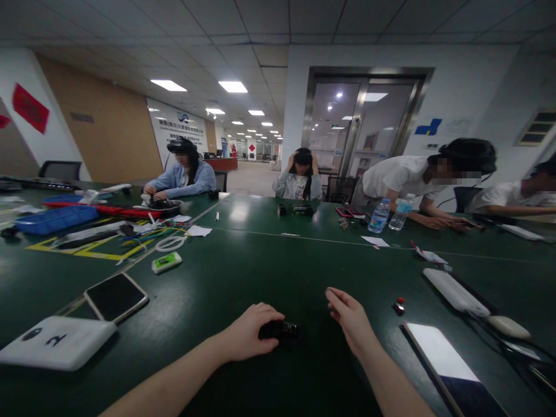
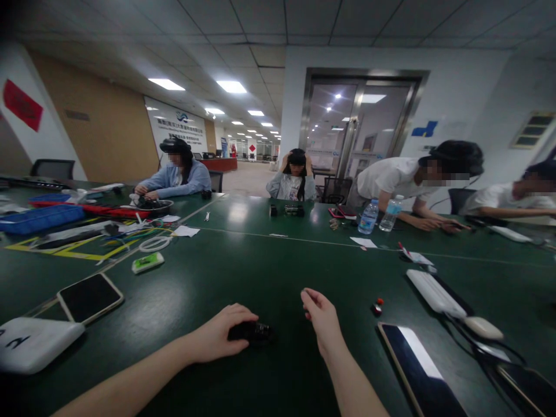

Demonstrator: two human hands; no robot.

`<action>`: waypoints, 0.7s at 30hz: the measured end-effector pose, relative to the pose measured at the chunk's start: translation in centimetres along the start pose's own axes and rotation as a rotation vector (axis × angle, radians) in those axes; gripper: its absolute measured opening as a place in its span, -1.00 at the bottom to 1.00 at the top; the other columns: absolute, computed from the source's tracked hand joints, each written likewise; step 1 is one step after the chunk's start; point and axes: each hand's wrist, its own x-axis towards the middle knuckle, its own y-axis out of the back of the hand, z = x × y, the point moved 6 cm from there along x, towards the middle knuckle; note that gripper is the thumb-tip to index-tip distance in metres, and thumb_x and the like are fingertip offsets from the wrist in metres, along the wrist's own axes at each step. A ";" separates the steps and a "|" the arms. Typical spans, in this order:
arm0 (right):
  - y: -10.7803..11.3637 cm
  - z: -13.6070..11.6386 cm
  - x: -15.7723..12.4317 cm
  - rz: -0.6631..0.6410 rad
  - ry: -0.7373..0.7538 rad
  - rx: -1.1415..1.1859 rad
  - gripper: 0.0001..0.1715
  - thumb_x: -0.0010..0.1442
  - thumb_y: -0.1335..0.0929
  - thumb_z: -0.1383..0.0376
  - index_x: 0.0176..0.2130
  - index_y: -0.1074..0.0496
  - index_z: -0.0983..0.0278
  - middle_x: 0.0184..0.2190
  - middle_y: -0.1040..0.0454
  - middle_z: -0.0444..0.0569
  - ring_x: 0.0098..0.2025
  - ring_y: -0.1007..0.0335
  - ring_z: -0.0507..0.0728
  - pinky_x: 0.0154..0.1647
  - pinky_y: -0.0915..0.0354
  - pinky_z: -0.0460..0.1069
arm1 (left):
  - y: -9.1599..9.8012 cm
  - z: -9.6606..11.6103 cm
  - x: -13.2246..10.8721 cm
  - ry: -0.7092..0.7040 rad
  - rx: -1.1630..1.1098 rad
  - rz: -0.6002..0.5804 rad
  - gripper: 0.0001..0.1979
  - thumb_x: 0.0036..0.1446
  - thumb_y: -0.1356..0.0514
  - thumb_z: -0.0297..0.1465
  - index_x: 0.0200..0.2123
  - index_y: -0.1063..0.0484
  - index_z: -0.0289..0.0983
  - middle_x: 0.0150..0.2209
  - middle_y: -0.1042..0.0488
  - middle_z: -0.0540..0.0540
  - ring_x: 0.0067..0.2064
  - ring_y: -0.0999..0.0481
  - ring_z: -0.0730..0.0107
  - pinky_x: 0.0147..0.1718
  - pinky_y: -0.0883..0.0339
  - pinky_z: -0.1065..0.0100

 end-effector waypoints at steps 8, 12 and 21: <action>-0.1 -0.2 -0.5 0.020 -0.039 -0.025 -0.43 -0.03 -0.35 -0.04 -0.12 -0.42 0.25 -0.16 -0.46 0.05 -0.22 -0.39 0.19 -0.32 -0.35 0.02 | 0.2 0.3 -0.2 0.001 -0.012 -0.010 -0.56 0.01 -0.19 -0.33 0.02 -0.34 -0.16 -0.01 -0.37 -0.08 0.02 -0.31 0.27 0.06 -0.12 0.20; 0.1 -0.3 -0.8 0.044 -0.074 -0.049 -0.42 -0.06 -0.37 0.00 -0.11 -0.40 0.27 -0.17 -0.46 0.07 -0.22 -0.39 0.21 -0.33 -0.35 0.03 | 0.3 0.3 -0.2 0.016 -0.011 -0.016 -0.55 0.02 -0.18 -0.31 0.03 -0.34 -0.14 0.00 -0.37 -0.08 0.02 -0.31 0.25 0.05 -0.12 0.18; 0.1 -1.6 -1.3 0.090 0.089 -0.244 -0.55 0.04 -0.33 0.05 -0.10 -0.38 0.22 -0.12 -0.45 0.01 -0.05 -0.34 0.25 -0.10 -0.30 0.11 | 0.0 -0.6 -0.1 0.022 -0.026 -0.002 -0.51 0.02 -0.19 -0.29 0.07 -0.30 -0.14 0.01 -0.36 -0.09 0.03 -0.30 0.25 0.05 -0.12 0.18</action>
